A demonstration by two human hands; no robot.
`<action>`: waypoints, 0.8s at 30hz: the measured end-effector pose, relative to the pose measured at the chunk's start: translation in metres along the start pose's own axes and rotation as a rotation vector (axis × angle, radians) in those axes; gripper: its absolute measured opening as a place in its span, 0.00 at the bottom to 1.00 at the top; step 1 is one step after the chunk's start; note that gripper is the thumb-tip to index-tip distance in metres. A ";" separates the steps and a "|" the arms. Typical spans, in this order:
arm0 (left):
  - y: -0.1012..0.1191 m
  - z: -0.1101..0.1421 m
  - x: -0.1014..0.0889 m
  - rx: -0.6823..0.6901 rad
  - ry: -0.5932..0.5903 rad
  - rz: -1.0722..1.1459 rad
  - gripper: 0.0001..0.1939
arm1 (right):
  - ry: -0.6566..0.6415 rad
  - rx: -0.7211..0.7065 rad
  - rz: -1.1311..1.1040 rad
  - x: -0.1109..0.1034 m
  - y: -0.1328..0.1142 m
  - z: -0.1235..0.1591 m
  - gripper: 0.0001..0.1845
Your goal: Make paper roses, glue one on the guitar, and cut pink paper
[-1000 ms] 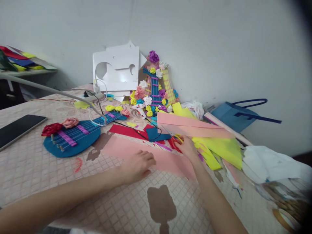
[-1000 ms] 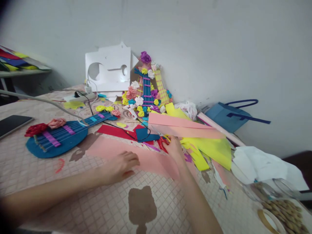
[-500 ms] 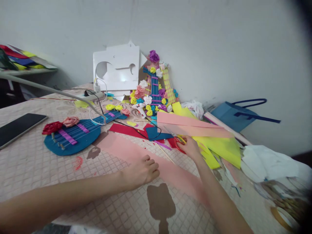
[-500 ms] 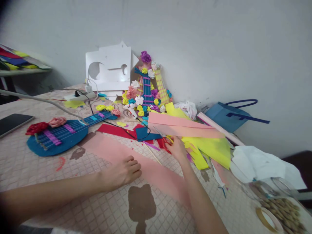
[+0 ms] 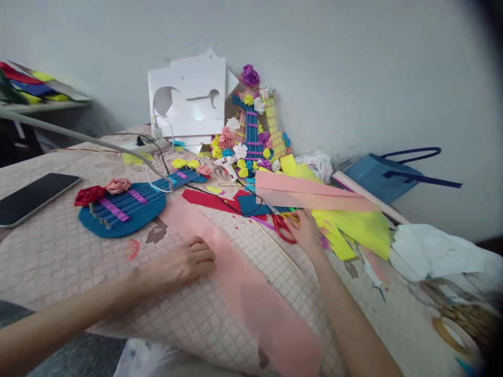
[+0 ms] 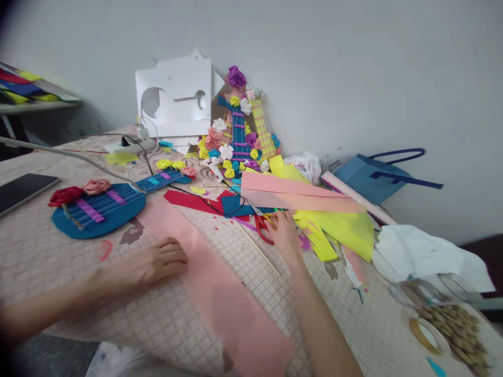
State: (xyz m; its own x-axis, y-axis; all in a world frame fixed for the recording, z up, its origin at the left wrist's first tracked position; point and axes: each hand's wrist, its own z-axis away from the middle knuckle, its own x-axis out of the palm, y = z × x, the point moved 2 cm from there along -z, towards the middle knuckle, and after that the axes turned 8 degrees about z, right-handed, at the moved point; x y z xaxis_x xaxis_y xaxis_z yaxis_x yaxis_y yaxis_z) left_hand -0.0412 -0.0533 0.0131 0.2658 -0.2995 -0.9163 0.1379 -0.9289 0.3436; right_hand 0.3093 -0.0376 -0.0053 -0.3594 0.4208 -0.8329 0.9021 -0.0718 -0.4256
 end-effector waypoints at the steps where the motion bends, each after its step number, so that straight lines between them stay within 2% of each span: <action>1: 0.000 0.000 -0.001 -0.015 0.015 0.063 0.11 | -0.017 -0.002 -0.049 -0.002 -0.002 0.002 0.07; 4: -0.002 -0.007 -0.005 -0.099 0.096 0.208 0.10 | -0.096 -0.013 -0.198 -0.001 -0.012 0.008 0.11; 8: -0.008 -0.029 -0.007 -0.227 0.226 0.257 0.09 | -0.183 -0.025 -0.346 0.004 -0.025 0.016 0.14; 11: -0.016 -0.045 -0.005 -0.308 0.205 0.240 0.09 | -0.206 -0.017 -0.419 0.007 -0.029 0.019 0.14; 14: -0.029 -0.049 -0.007 -0.396 0.150 0.185 0.09 | -0.261 -0.035 -0.454 0.008 -0.035 0.024 0.11; 18: -0.050 -0.029 -0.016 -0.602 0.150 0.047 0.12 | -0.481 -0.160 -0.451 0.008 -0.058 0.043 0.06; 20: -0.058 -0.013 -0.020 -0.729 0.181 0.002 0.13 | -0.588 -0.268 -0.363 0.010 -0.073 0.056 0.04; 22: -0.063 0.003 -0.021 -0.828 0.221 -0.008 0.12 | -0.552 -0.318 -0.190 0.013 -0.085 0.067 0.07; 24: -0.064 0.017 -0.019 -0.889 0.241 -0.018 0.13 | -0.494 -0.308 -0.054 0.017 -0.093 0.075 0.08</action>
State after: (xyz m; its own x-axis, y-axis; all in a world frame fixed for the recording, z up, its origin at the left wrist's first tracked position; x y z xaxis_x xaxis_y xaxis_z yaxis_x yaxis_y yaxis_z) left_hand -0.0715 0.0087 0.0052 0.4341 -0.1403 -0.8899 0.8001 -0.3939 0.4524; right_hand 0.2012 -0.0914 -0.0058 -0.4085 -0.0607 -0.9107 0.8809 0.2351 -0.4108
